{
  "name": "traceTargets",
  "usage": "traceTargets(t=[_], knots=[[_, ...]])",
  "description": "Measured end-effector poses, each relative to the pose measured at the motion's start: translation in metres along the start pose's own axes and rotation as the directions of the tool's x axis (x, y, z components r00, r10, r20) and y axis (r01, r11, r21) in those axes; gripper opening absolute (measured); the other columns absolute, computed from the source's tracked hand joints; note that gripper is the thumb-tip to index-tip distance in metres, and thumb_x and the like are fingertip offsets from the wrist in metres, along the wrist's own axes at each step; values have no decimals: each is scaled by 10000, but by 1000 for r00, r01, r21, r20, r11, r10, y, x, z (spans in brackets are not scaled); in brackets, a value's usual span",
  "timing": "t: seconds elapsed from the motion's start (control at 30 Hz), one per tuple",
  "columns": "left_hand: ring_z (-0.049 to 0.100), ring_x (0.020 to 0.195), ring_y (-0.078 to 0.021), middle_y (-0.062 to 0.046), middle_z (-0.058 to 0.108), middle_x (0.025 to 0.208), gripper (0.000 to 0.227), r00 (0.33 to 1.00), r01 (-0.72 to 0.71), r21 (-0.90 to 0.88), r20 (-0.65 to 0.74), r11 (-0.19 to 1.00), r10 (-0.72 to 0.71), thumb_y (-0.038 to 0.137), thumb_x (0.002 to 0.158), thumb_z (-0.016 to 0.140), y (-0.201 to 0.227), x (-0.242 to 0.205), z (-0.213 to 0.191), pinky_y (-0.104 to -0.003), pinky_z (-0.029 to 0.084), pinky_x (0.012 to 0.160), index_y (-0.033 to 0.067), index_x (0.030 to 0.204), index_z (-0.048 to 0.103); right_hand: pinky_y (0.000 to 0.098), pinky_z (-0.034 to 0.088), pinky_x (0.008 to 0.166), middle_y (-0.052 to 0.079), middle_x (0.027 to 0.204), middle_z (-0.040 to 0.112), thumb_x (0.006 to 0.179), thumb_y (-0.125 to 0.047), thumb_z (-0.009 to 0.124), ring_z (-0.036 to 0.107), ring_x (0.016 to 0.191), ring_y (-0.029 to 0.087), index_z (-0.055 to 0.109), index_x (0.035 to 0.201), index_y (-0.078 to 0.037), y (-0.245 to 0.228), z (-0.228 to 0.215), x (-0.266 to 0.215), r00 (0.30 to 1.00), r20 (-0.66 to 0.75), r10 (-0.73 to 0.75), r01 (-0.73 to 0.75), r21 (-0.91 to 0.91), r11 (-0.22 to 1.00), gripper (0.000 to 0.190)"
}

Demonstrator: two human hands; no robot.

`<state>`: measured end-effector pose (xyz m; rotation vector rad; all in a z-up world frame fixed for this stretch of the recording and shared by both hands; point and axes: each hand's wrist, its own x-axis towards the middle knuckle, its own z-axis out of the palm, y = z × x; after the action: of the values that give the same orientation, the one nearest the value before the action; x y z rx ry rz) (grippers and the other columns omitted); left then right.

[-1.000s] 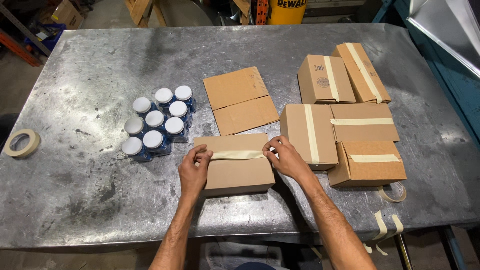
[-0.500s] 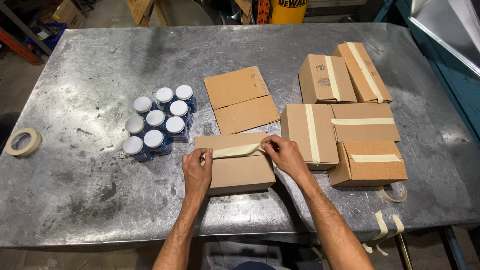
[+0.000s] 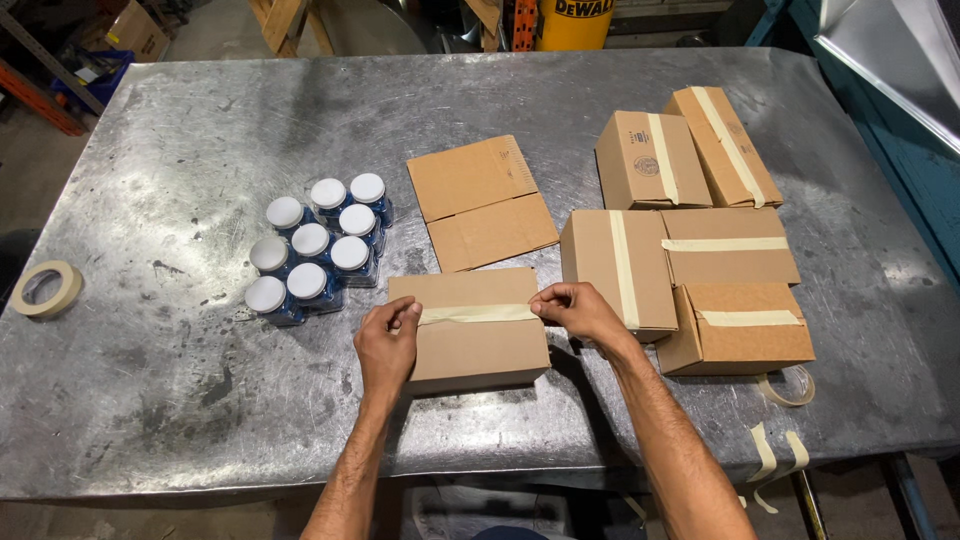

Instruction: The person unfolds and assembles small cardboard boxes, applies tape to the bottom, places a blue bottle into one of the boxes, and then tapes the top of another assembled box.

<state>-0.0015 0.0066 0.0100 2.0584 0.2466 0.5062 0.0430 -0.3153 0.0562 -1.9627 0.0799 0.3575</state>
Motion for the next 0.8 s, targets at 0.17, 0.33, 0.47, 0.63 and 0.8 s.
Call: traceTargets(t=[0.17,0.33,0.47,0.63,0.8], knots=[[705,867,-258,-90,752,830,184,1000,-3,2,-29,1000,3,173,957,852,4,1,-1,-417,557,895,127,1135,852,288,582,728,32,806,794,838,-234,888,735,756,149,906,1049,-122,15,8,13,991,-108,73,-77,-27,997,239],[705,908,-269,-76,774,846,222,997,-12,52,-73,999,16,167,927,881,4,-4,1,-419,554,962,141,1146,852,384,653,842,-7,834,831,754,-357,920,838,859,231,917,1004,-227,21,15,23,991,-127,43,-74,-251,965,281],[702,947,-263,-38,775,825,263,995,-31,60,-94,998,37,147,905,893,1,-7,6,-394,538,1005,158,1164,850,429,647,898,50,879,832,787,-315,892,837,910,285,900,985,-163,16,14,17,993,-112,-34,-3,-310,951,251],[691,967,-255,-16,766,812,277,990,-90,93,-101,992,99,126,898,907,-17,-9,16,-386,528,1015,148,1166,839,463,654,883,97,881,807,825,-303,874,832,892,319,896,986,-163,26,19,20,984,-121,-128,76,-365,928,215],[718,948,-243,-17,775,812,244,996,-13,41,-93,999,17,132,925,873,5,-6,2,-395,540,1020,145,1164,829,487,613,974,140,976,820,894,-349,761,830,992,329,872,1046,-93,-27,14,-13,994,-109,25,-54,-267,962,318]])
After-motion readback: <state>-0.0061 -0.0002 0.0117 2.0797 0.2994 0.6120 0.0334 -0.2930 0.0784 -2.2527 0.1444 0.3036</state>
